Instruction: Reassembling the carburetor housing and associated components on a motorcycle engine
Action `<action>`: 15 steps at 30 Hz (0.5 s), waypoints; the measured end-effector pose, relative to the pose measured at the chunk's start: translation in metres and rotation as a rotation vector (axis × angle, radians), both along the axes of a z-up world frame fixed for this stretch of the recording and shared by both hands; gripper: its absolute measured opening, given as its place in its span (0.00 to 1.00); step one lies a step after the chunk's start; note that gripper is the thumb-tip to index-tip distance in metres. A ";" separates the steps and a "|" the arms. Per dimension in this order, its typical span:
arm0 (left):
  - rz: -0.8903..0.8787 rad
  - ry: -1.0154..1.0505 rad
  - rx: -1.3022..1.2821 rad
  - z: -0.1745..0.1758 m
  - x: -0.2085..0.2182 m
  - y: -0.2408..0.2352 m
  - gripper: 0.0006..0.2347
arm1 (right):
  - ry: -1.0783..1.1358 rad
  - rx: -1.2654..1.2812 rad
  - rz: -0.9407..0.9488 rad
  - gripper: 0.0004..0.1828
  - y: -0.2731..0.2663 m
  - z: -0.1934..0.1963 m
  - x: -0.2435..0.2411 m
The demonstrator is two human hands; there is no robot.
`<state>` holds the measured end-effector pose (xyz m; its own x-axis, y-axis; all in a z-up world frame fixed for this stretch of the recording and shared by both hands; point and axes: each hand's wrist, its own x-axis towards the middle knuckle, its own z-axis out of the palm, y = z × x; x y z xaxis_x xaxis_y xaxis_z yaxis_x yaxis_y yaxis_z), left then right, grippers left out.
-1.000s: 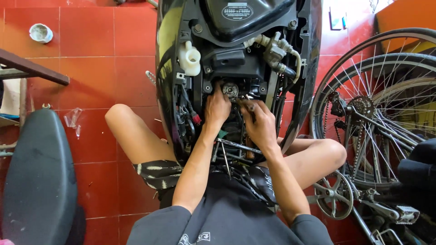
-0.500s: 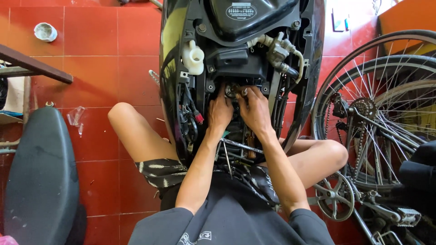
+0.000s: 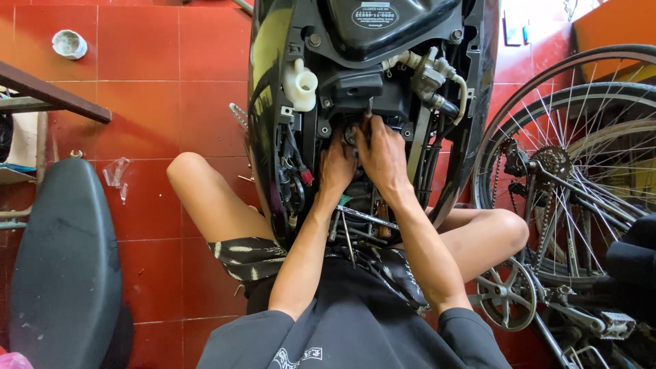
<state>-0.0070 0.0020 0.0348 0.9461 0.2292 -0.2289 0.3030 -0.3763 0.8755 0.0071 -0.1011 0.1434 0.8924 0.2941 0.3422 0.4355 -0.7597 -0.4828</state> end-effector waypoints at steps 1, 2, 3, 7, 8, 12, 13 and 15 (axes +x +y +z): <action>0.003 0.005 -0.003 -0.006 0.001 0.000 0.22 | -0.001 -0.026 -0.001 0.10 0.000 0.002 0.001; 0.003 0.006 -0.005 -0.001 0.000 0.000 0.22 | 0.000 -0.028 -0.001 0.10 0.001 -0.002 0.002; 0.004 -0.010 -0.009 0.004 -0.002 -0.001 0.22 | -0.006 -0.062 -0.006 0.11 0.001 -0.006 0.003; 0.010 -0.009 -0.028 0.012 -0.004 -0.002 0.21 | -0.034 -0.132 -0.004 0.11 0.002 -0.013 0.002; 0.016 -0.008 -0.030 0.010 -0.004 -0.002 0.21 | -0.033 -0.133 0.002 0.11 0.003 -0.013 0.002; 0.013 -0.007 -0.010 0.003 -0.002 -0.004 0.22 | -0.067 -0.228 0.023 0.11 0.007 -0.013 0.003; 0.012 -0.002 0.004 0.002 -0.003 -0.005 0.22 | -0.085 -0.246 0.036 0.11 0.008 -0.013 0.004; 0.010 -0.018 -0.020 0.006 -0.003 -0.004 0.22 | -0.088 -0.257 0.031 0.11 0.006 -0.016 0.004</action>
